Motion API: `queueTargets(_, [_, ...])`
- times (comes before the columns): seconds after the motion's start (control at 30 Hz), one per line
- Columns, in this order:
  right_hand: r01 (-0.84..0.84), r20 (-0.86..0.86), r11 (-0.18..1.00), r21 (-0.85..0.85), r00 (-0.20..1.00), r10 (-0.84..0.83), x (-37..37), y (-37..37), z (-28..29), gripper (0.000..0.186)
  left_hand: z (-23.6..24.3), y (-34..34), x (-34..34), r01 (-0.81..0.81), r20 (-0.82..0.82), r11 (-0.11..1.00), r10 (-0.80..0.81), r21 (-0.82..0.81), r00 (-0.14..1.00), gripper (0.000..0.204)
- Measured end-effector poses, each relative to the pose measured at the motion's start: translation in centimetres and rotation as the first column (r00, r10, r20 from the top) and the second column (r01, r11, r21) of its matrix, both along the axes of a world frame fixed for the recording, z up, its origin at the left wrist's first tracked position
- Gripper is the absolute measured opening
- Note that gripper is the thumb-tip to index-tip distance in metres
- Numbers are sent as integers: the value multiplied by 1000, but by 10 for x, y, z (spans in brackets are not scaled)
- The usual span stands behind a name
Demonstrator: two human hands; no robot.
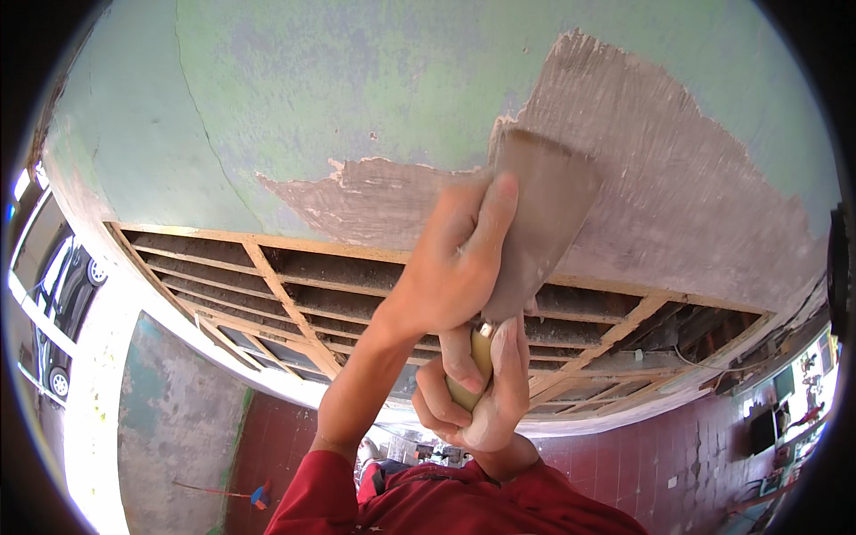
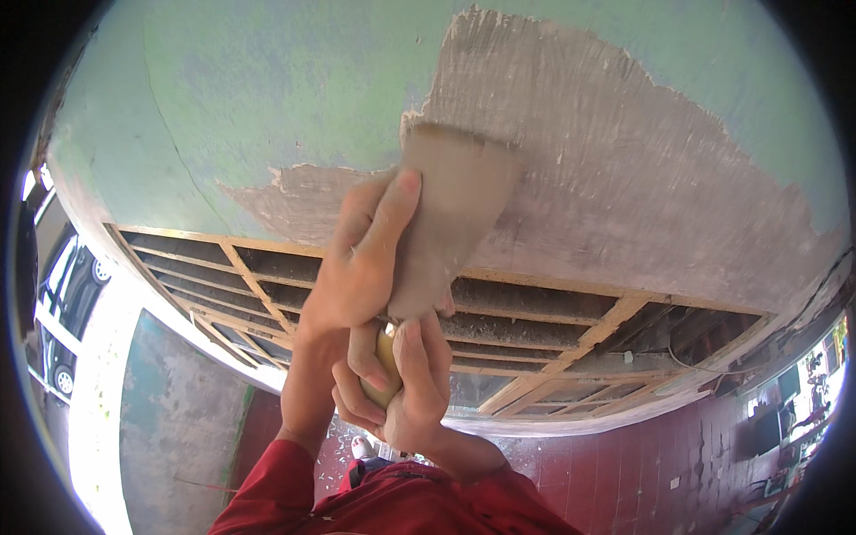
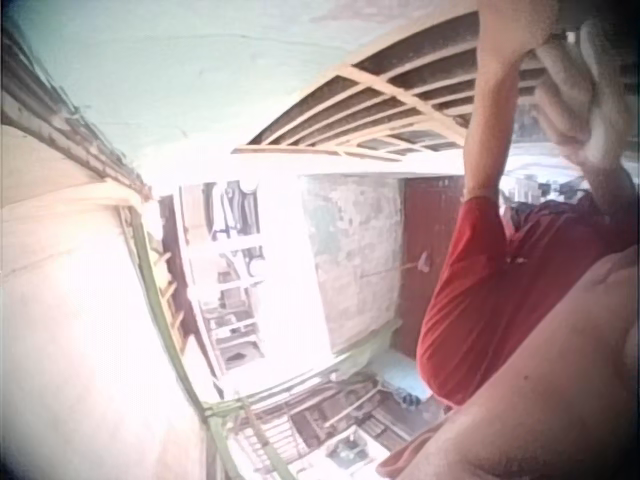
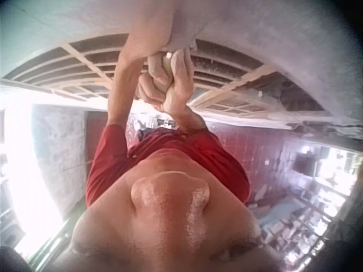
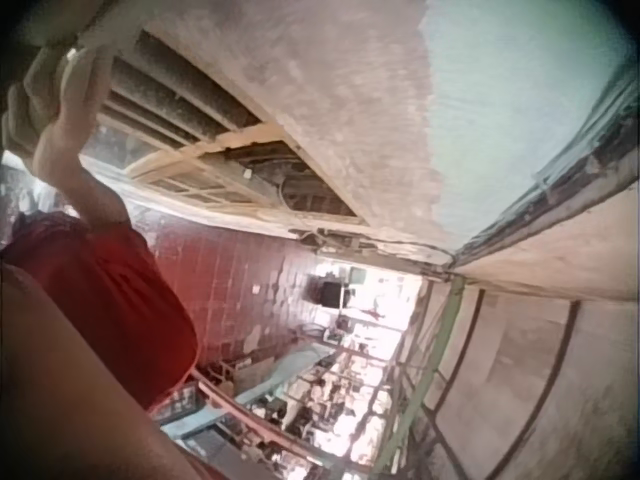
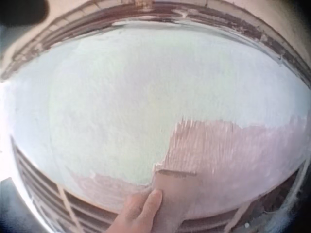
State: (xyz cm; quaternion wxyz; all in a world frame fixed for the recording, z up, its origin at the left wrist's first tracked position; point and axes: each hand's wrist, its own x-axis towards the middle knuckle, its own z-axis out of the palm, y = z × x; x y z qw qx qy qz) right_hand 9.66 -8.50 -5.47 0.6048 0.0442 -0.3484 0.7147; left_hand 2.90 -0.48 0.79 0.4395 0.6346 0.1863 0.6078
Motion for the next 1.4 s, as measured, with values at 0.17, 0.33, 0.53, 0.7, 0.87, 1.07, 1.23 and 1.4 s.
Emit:
queueTargets(0.17, [3, 12, 999, 39, 1000, -3, 0, 6, 6, 35, 16, -4, -2, 18, 3, 996, -17, -86, 1000, 42])
queueTargets(0.33, [18, 25, 1000, 2, 1000, -19, 0, -3, 1, 33, 0, 3, -1, -63, -42, 996, 66, 63, 997, 40])
queueTargets(0.53, [28, 45, 997, 76, 998, -31, -1, 3, -5, 38, -1, 4, 0, -39, -46, 995, 43, 88, 998, 39])
queueTargets(0.7, [6, 9, 999, 45, 1000, -6, -5, 3, 10, 31, 11, 7, -3, -12, -49, 1000, 13, 19, 999, 40])
queueTargets(0.87, [30, 23, 999, 21, 999, -30, -2, -1, 5, 30, -1, 8, -1, -33, -42, 996, 37, 82, 998, 42])
queueTargets(1.07, [47, 12, 998, 46, 999, -48, -8, -1, 6, 36, 8, 6, -1, -23, -33, 998, 24, 55, 999, 44])
queueTargets(1.23, [75, 69, 984, 161, 994, -87, -5, 6, -4, 41, 9, 0, 2, -47, -21, 998, 48, 45, 999, 44])
queueTargets(1.4, [78, 71, 991, 107, 994, -86, -5, 8, 3, 40, 8, 8, -3, -49, -86, 998, 53, 42, 995, 43])
